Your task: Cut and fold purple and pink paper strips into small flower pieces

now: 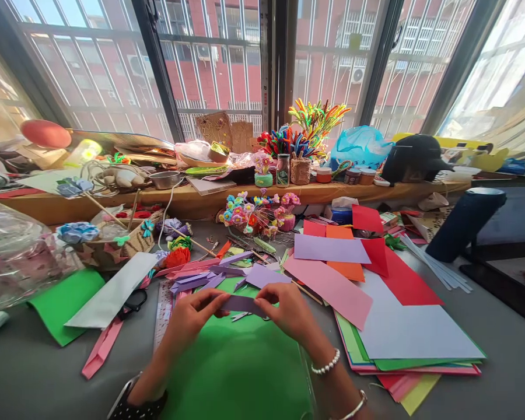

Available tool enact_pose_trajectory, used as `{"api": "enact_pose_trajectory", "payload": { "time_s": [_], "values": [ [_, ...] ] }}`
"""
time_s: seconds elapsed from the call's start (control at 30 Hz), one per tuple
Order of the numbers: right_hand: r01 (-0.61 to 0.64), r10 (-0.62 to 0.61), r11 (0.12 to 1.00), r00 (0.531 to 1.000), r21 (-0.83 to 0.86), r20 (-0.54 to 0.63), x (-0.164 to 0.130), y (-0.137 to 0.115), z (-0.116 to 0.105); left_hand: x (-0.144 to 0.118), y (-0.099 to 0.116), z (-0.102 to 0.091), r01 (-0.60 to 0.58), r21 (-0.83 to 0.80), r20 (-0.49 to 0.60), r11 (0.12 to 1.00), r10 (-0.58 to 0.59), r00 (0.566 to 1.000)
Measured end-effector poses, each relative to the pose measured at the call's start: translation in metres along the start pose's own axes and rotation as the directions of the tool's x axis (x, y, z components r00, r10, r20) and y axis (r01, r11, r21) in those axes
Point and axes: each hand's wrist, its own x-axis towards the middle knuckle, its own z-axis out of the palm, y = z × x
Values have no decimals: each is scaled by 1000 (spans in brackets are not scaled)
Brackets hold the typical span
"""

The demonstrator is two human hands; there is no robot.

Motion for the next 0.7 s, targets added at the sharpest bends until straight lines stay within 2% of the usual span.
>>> {"api": "enact_pose_trajectory", "payload": {
  "time_s": [0.13,0.23,0.3,0.33,0.43,0.47,0.6,0.7],
  "values": [
    [-59,60,997,998,40,-27,0,8,-17,0,1,-10,26,-55,-101,998,-32,994],
    [-127,138,989,978,79,-155,0,9,-22,0,2,-12,26,-73,-140,997,-36,989],
    [-103,128,985,974,139,-187,0,7,-18,0,2,-11,34,-57,-83,998,-38,996],
    [-76,103,984,981,164,-167,1,5,-14,0,3,-10,40,-50,-42,998,-42,998],
    [-72,68,981,997,179,28,1,-2,-1,1,2,-6,39,-67,2,997,-39,999],
    [-92,87,980,996,177,34,1,-3,3,1,2,-4,32,-96,-11,995,-33,999],
    [-170,197,954,977,247,-87,2,-2,13,3,-3,3,68,-270,-6,960,-72,997],
    [-191,234,922,968,337,-93,2,-1,17,3,-5,7,109,-303,18,947,-109,994]
  ]
}}
